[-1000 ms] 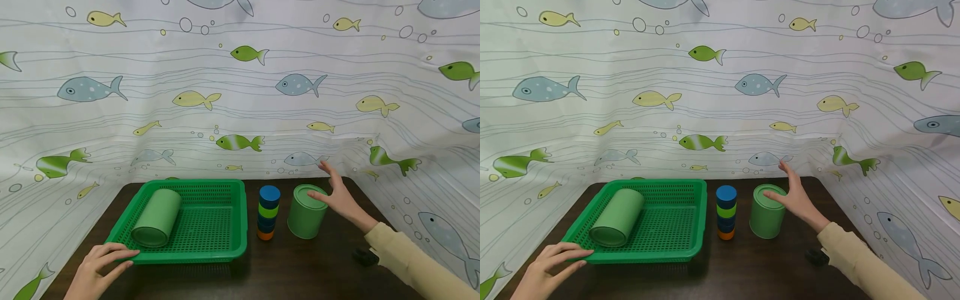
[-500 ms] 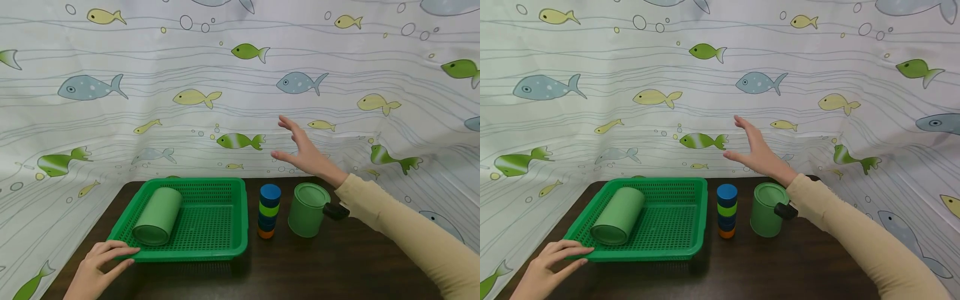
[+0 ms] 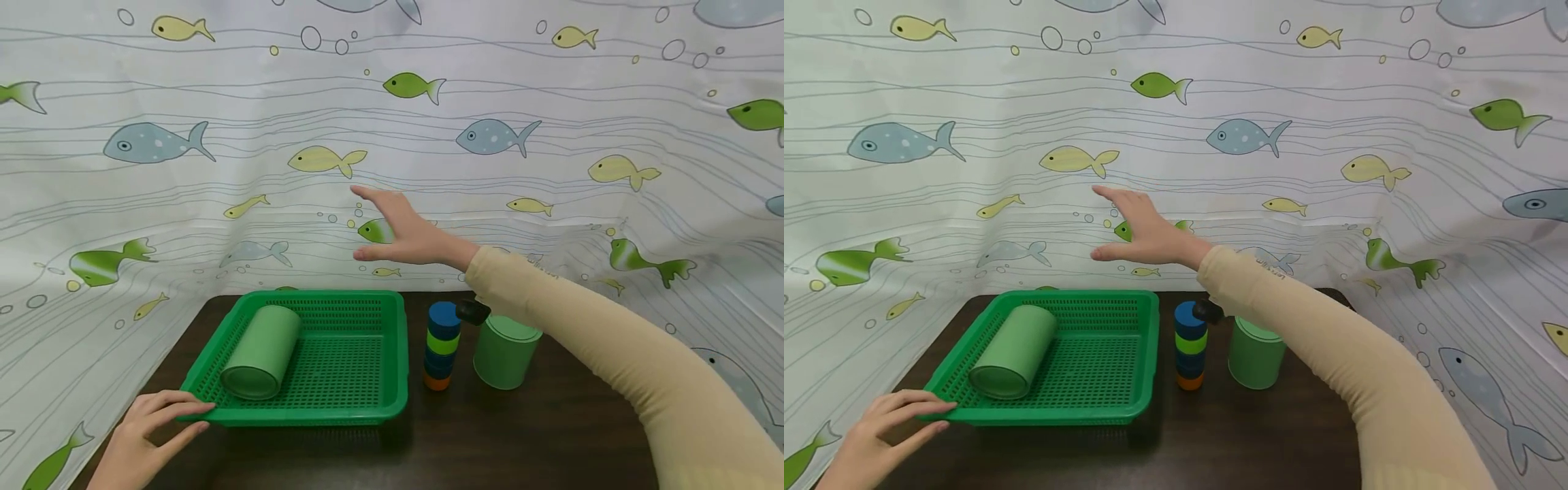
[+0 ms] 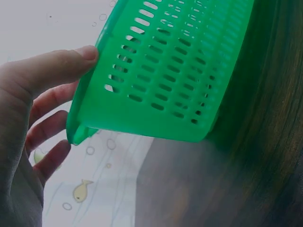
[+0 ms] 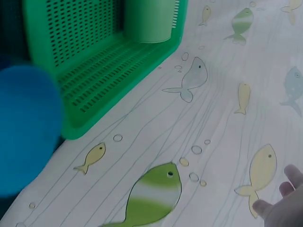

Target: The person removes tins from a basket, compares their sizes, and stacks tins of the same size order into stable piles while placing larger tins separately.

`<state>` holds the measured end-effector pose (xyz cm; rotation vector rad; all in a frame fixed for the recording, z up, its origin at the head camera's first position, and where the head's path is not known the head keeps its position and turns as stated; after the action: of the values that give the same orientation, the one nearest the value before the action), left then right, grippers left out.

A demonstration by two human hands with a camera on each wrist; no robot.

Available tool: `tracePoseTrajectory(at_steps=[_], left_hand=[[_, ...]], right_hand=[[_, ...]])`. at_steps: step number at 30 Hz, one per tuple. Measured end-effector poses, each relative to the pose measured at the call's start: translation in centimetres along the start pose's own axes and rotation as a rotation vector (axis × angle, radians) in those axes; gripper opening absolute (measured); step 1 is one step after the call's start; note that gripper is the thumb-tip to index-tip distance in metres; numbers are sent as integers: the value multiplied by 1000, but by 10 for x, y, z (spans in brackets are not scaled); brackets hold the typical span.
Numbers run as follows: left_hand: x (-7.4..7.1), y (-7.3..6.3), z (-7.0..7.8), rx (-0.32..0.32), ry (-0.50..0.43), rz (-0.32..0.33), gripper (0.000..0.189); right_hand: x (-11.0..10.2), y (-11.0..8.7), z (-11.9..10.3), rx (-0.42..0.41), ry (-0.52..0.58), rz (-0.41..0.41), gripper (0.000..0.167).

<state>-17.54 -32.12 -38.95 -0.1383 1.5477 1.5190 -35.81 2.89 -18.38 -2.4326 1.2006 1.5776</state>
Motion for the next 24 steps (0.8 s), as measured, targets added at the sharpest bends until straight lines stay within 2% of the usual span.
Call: tracePoseTrajectory(at_steps=[6,13,18,24], left_hand=[[2,0,-1,7,-1,30,60],[0,0,0,-55,49,10,58],[-2,0,1,-40,41,28,59],[1,-2,-1,-32,23,36,60]], right_hand=[[23,27,-9,-47,-18,-71,95],[53,57,-19,-106,-85,-159,98],[82,68,-25,-166,-146,-232,100],[123,72,-28,-243,-259,-318,99]])
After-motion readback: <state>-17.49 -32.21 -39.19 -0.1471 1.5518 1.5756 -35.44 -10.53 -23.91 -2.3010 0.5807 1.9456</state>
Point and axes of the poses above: each hand's wrist, its own y-axis towards the middle knuckle, its own x-axis out of the palm, z = x × y, the point moved 6 cm from there along y, towards the middle knuckle, and after that the axes turned 10 degrees about y, right-handed, at the moved point
